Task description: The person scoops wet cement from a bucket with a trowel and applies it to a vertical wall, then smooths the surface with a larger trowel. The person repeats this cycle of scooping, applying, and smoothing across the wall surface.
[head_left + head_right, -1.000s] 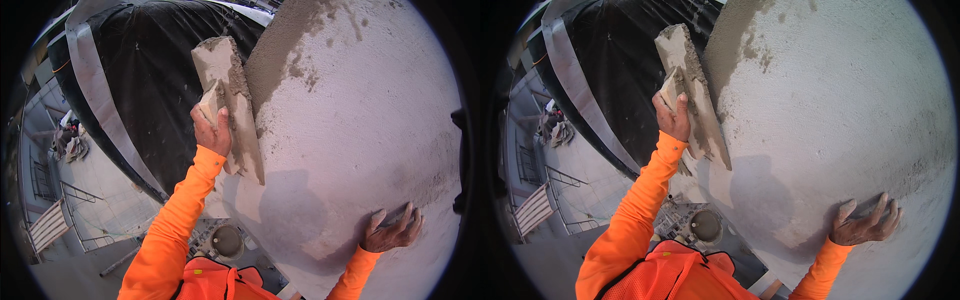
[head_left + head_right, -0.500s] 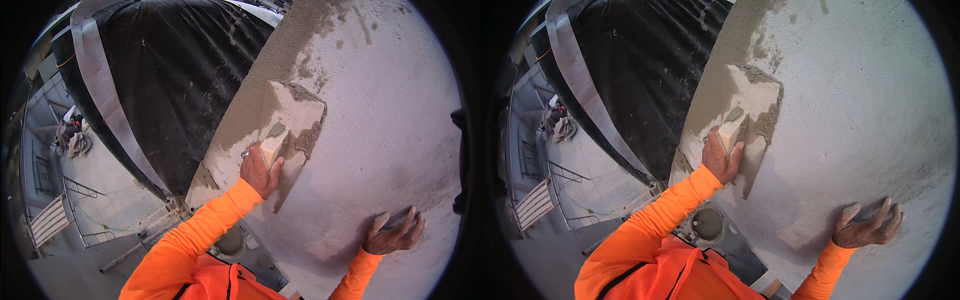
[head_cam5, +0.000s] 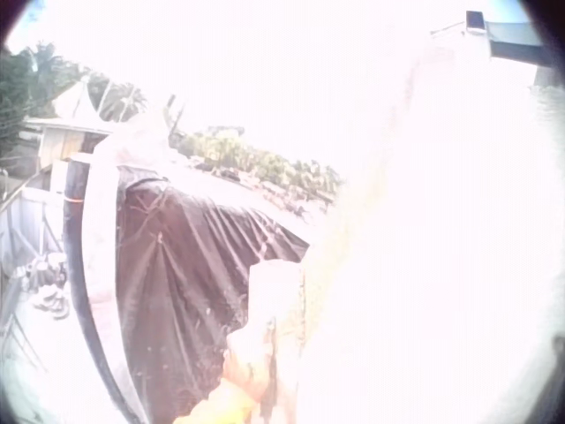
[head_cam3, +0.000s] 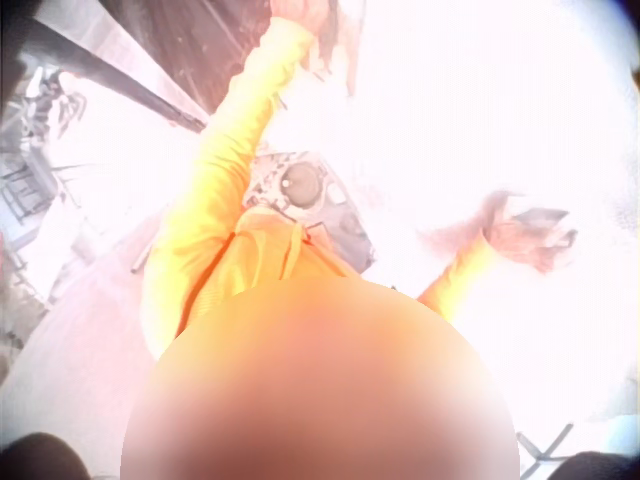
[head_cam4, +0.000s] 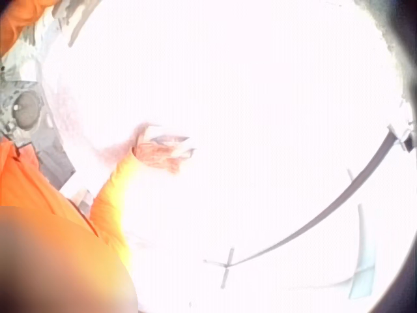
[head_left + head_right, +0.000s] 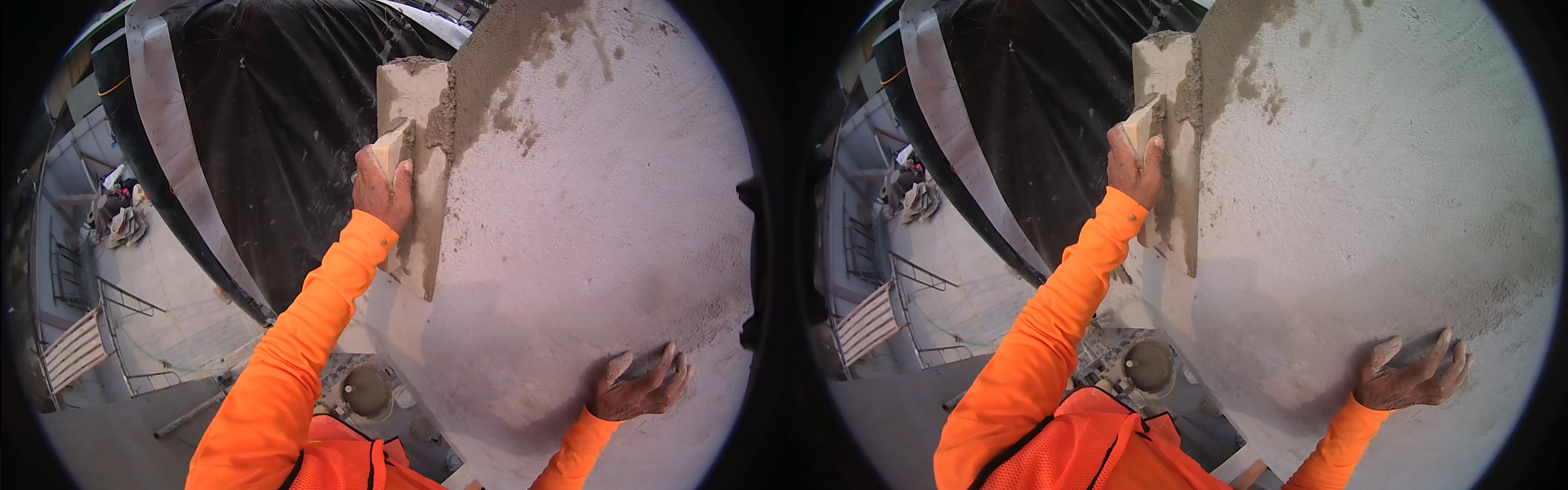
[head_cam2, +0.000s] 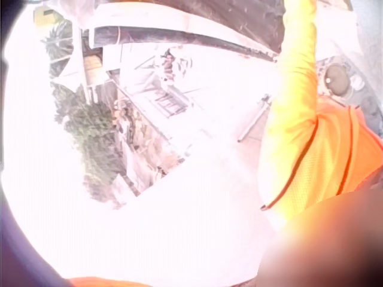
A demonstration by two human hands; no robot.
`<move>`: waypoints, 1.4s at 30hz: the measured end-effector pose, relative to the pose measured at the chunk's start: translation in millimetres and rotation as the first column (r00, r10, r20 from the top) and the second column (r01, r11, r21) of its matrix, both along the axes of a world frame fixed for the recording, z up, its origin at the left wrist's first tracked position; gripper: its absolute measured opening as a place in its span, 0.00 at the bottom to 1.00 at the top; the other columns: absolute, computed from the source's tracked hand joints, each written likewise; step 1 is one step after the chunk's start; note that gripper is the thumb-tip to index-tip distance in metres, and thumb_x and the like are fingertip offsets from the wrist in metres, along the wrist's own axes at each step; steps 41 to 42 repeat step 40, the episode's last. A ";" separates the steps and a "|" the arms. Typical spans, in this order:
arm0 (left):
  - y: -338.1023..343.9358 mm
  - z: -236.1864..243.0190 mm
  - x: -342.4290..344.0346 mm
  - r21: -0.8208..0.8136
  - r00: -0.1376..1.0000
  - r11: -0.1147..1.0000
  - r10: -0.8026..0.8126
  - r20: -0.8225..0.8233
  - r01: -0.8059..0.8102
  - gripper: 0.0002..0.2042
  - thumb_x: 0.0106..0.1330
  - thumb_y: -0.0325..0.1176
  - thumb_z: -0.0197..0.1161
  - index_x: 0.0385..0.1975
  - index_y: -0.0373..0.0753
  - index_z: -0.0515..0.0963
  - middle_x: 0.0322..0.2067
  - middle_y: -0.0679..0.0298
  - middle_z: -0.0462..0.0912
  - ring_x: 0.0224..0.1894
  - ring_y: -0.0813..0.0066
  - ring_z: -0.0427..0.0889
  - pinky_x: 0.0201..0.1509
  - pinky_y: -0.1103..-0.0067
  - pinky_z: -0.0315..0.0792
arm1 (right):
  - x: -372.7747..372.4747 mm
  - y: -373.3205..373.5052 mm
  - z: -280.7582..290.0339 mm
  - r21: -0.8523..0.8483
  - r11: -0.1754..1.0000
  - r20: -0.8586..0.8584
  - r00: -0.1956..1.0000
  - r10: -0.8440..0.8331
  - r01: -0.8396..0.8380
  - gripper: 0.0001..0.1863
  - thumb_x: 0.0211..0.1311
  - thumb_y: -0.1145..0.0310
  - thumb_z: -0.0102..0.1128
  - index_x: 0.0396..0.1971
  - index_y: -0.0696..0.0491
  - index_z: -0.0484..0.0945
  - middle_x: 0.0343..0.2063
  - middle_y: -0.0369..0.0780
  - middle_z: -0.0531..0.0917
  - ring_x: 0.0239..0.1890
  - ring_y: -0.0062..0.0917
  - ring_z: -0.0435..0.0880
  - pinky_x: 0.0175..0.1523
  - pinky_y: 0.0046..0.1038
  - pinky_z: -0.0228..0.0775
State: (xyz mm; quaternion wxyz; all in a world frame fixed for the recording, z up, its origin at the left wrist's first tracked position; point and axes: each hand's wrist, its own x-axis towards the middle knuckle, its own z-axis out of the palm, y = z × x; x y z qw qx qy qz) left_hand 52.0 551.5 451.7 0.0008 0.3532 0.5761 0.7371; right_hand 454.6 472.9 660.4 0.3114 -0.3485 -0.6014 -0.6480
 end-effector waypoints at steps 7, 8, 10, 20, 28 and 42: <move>-99.7 -145.5 158.9 -0.325 0.948 0.893 -0.317 0.040 0.312 0.32 0.66 0.37 0.68 0.61 0.25 0.60 0.48 0.33 0.73 0.48 0.31 0.76 0.54 0.52 0.71 | 1.7 0.1 2.7 0.004 1.000 0.029 0.999 -0.016 0.016 0.32 0.68 0.48 0.53 0.68 0.48 0.72 0.65 0.43 0.72 0.71 0.40 0.65 0.72 0.44 0.56; -115.3 -158.8 173.8 -0.396 0.913 0.824 -0.390 0.122 0.405 0.32 0.66 0.38 0.68 0.61 0.24 0.60 0.49 0.33 0.73 0.48 0.31 0.76 0.54 0.52 0.71 | 1.8 0.0 2.9 0.011 1.000 0.032 0.999 -0.011 0.011 0.32 0.67 0.48 0.53 0.68 0.48 0.72 0.65 0.44 0.72 0.72 0.41 0.65 0.73 0.44 0.56; -138.6 -167.7 188.2 -0.366 0.922 0.849 -0.376 0.087 0.381 0.32 0.66 0.38 0.68 0.61 0.25 0.61 0.49 0.34 0.73 0.49 0.32 0.76 0.55 0.53 0.71 | 2.3 0.3 3.2 0.017 0.999 0.025 0.999 0.030 -0.030 0.33 0.66 0.47 0.53 0.68 0.47 0.72 0.64 0.44 0.73 0.72 0.42 0.64 0.73 0.45 0.54; -40.7 51.7 55.2 0.120 0.976 0.992 -0.019 -0.218 0.047 0.28 0.66 0.37 0.69 0.59 0.29 0.65 0.49 0.41 0.76 0.48 0.38 0.78 0.53 0.57 0.73 | -1.6 -0.3 0.5 -0.004 0.999 -0.023 0.999 0.040 -0.040 0.34 0.62 0.49 0.55 0.67 0.47 0.73 0.64 0.44 0.73 0.71 0.43 0.65 0.73 0.45 0.54; -128.2 -106.9 183.6 -0.323 0.781 0.842 -0.529 -0.332 0.433 0.27 0.58 0.31 0.70 0.56 0.28 0.69 0.53 0.41 0.75 0.52 0.40 0.77 0.56 0.59 0.74 | -1.4 -2.0 0.7 0.015 0.998 0.001 0.998 0.066 -0.066 0.31 0.66 0.46 0.55 0.66 0.44 0.76 0.64 0.38 0.73 0.71 0.34 0.65 0.70 0.40 0.55; -378.5 -343.6 44.6 -0.978 0.949 -0.204 -0.296 0.109 0.048 0.25 0.60 0.32 0.68 0.57 0.38 0.68 0.58 0.45 0.74 0.64 0.43 0.73 0.67 0.61 0.72 | 24.8 9.4 -15.1 -0.048 0.998 -0.072 0.997 0.032 -0.035 0.34 0.65 0.33 0.56 0.63 0.39 0.77 0.62 0.33 0.73 0.66 0.25 0.67 0.66 0.37 0.57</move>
